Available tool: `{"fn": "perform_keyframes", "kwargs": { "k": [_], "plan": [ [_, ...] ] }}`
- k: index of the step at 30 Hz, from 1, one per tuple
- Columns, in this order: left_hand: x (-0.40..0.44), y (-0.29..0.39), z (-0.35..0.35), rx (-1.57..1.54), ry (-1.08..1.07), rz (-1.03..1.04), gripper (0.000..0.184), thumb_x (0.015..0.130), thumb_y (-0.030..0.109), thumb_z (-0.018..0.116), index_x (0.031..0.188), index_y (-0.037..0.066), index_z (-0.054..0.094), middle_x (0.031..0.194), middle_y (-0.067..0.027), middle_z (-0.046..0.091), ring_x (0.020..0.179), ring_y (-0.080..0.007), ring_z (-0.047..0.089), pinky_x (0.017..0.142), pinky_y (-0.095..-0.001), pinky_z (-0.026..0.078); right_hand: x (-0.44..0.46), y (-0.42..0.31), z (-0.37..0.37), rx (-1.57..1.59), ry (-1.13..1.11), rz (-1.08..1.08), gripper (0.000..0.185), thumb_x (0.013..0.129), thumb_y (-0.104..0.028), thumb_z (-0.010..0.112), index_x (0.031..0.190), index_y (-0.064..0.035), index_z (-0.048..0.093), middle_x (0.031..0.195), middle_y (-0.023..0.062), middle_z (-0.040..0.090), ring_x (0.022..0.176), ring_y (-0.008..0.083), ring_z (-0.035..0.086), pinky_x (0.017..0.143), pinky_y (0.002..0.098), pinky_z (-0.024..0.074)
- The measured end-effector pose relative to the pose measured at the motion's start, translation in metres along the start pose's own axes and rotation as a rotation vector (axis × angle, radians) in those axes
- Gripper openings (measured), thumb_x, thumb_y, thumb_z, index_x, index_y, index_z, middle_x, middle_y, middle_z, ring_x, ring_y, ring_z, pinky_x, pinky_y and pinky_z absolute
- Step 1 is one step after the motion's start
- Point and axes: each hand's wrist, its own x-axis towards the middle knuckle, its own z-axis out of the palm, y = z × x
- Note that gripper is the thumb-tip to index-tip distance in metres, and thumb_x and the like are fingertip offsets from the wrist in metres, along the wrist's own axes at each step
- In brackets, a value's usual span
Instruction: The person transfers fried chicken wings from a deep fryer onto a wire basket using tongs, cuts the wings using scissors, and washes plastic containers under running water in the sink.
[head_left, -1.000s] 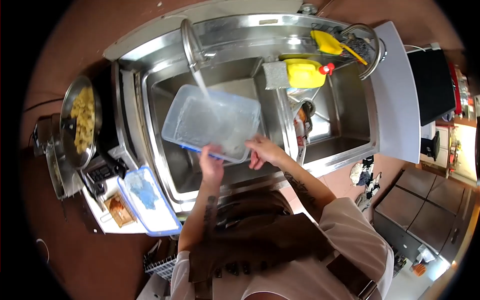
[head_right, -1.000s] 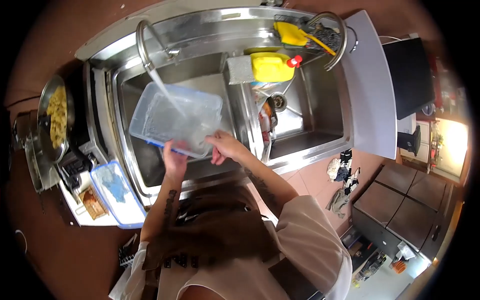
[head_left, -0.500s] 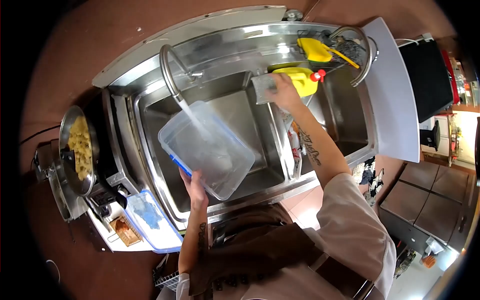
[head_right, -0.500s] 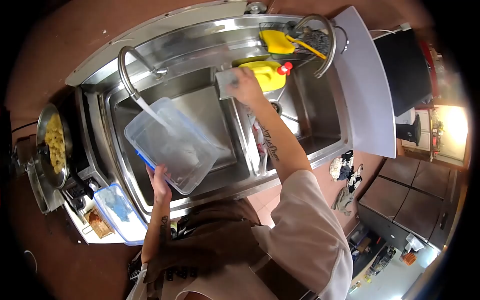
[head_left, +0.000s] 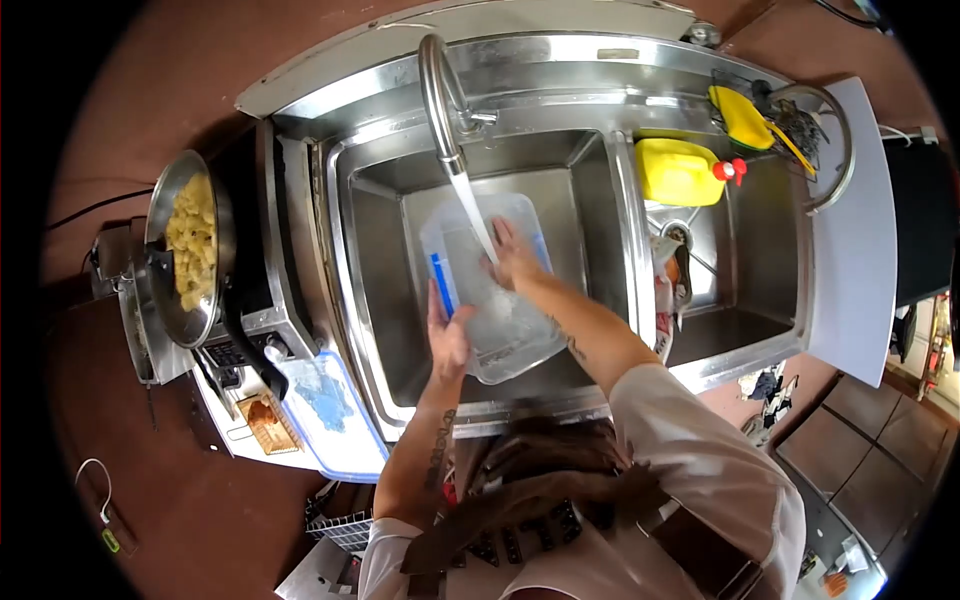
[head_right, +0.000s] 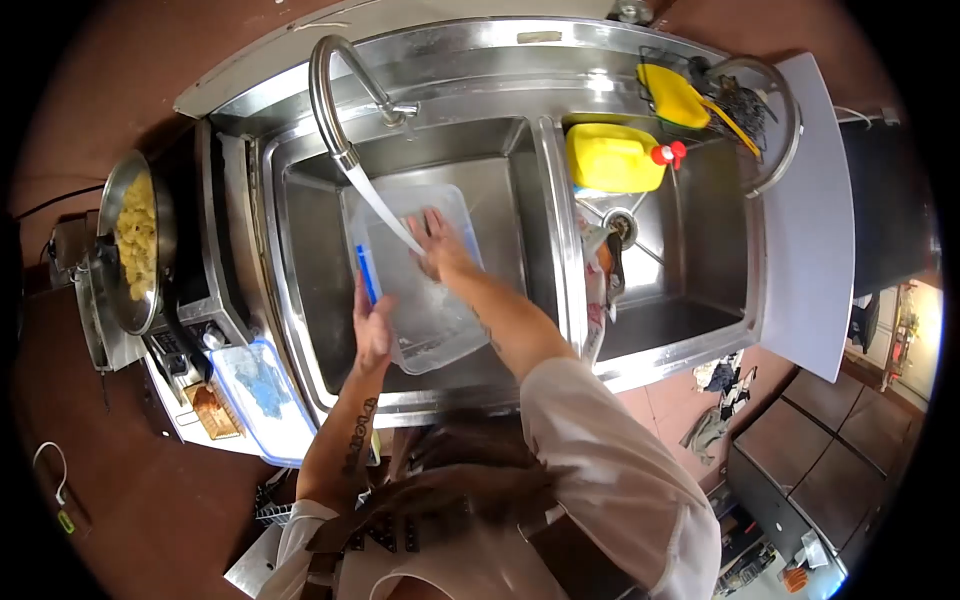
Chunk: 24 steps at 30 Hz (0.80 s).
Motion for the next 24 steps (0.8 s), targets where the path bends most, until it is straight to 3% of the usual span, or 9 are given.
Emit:
{"fn": "perform_keyframes", "kwargs": {
  "k": [2, 5, 7, 9, 13, 15, 19, 22, 24],
  "plan": [
    [0.012, -0.019, -0.002, 0.055, 0.096, -0.100, 0.084, 0.078, 0.004, 0.061, 0.152, -0.001, 0.020, 0.142, -0.0159, 0.046, 0.127, -0.0246, 0.047, 0.105, -0.0308, 0.036, -0.022, -0.014, 0.041, 0.015, -0.185, 0.192, 0.061, 0.093, -0.029, 0.053, 0.147, -0.0075, 0.036, 0.158, 0.0177, 0.021, 0.145, 0.0383, 0.020, 0.117, 0.0466, 0.0223],
    [0.038, -0.064, -0.025, 0.111, 0.203, -0.086, 0.088, 0.076, 0.014, 0.064, 0.152, 0.001, 0.023, 0.138, -0.0187, 0.050, 0.125, -0.0279, 0.048, 0.106, -0.0337, 0.036, -0.057, 0.025, 0.097, 0.146, -0.302, -0.048, 0.063, 0.090, -0.022, 0.051, 0.146, 0.0010, 0.034, 0.154, 0.0197, 0.029, 0.145, 0.0381, 0.018, 0.120, 0.0419, 0.0181],
    [0.045, -0.074, -0.032, 0.380, 0.145, -0.057, 0.089, 0.075, 0.018, 0.064, 0.153, 0.005, 0.024, 0.138, -0.0229, 0.050, 0.126, -0.0330, 0.048, 0.108, -0.0369, 0.035, -0.023, 0.025, 0.072, -0.348, -0.490, -0.100, 0.060, 0.093, -0.024, 0.046, 0.147, -0.0010, 0.034, 0.156, 0.0172, 0.027, 0.145, 0.0378, 0.018, 0.120, 0.0431, 0.0155],
    [0.041, -0.059, -0.023, 0.713, 0.116, -0.100, 0.091, 0.073, 0.024, 0.064, 0.154, 0.014, 0.024, 0.135, -0.0305, 0.049, 0.124, -0.0428, 0.048, 0.109, -0.0432, 0.032, 0.031, 0.053, 0.084, -0.625, -0.442, -0.151, 0.058, 0.095, -0.024, 0.041, 0.148, -0.0026, 0.034, 0.157, 0.0144, 0.026, 0.146, 0.0363, 0.018, 0.120, 0.0446, 0.0126],
    [0.057, -0.065, -0.019, 0.738, 0.201, -0.085, 0.094, 0.070, 0.026, 0.065, 0.154, 0.016, 0.024, 0.120, -0.0288, 0.051, 0.113, -0.0435, 0.050, 0.103, -0.0436, 0.037, 0.062, 0.075, 0.111, -0.960, -0.097, -0.203, 0.059, 0.096, -0.025, 0.038, 0.149, -0.0023, 0.032, 0.158, 0.0121, 0.025, 0.148, 0.0340, 0.015, 0.120, 0.0463, 0.0091],
    [0.054, -0.052, -0.006, 0.891, 0.285, -0.101, 0.094, 0.070, 0.024, 0.065, 0.154, 0.016, 0.024, 0.117, -0.0278, 0.051, 0.112, -0.0428, 0.051, 0.101, -0.0431, 0.039, 0.024, 0.061, 0.112, -0.820, -0.250, -0.237, 0.059, 0.095, -0.025, 0.038, 0.149, -0.0016, 0.033, 0.158, 0.0123, 0.024, 0.148, 0.0334, 0.015, 0.121, 0.0455, 0.0087],
    [0.061, -0.064, -0.015, 0.813, 0.216, 0.001, 0.092, 0.070, 0.016, 0.065, 0.153, 0.016, 0.027, 0.116, -0.0272, 0.050, 0.107, -0.0396, 0.054, 0.096, -0.0418, 0.043, -0.032, 0.064, 0.090, -0.529, -0.425, -0.347, 0.061, 0.094, -0.025, 0.040, 0.148, 0.0004, 0.031, 0.159, 0.0135, 0.023, 0.148, 0.0328, 0.014, 0.121, 0.0443, 0.0095],
    [0.057, -0.061, -0.010, 0.793, 0.201, -0.051, 0.089, 0.071, 0.017, 0.065, 0.152, 0.013, 0.030, 0.116, -0.0255, 0.051, 0.107, -0.0393, 0.054, 0.097, -0.0406, 0.043, 0.022, 0.095, 0.112, -0.668, -0.018, -0.200, 0.062, 0.094, -0.023, 0.039, 0.149, 0.0027, 0.027, 0.159, 0.0140, 0.022, 0.148, 0.0328, 0.014, 0.121, 0.0442, 0.0103],
    [0.049, -0.055, 0.000, 0.874, 0.222, -0.088, 0.089, 0.071, 0.016, 0.065, 0.152, 0.014, 0.030, 0.120, -0.0238, 0.049, 0.110, -0.0388, 0.052, 0.100, -0.0399, 0.041, 0.030, 0.076, 0.076, -0.343, -0.238, -0.032, 0.060, 0.095, -0.018, 0.037, 0.149, 0.0041, 0.024, 0.158, 0.0163, 0.022, 0.148, 0.0311, 0.015, 0.121, 0.0427, 0.0117]
  ]
}}
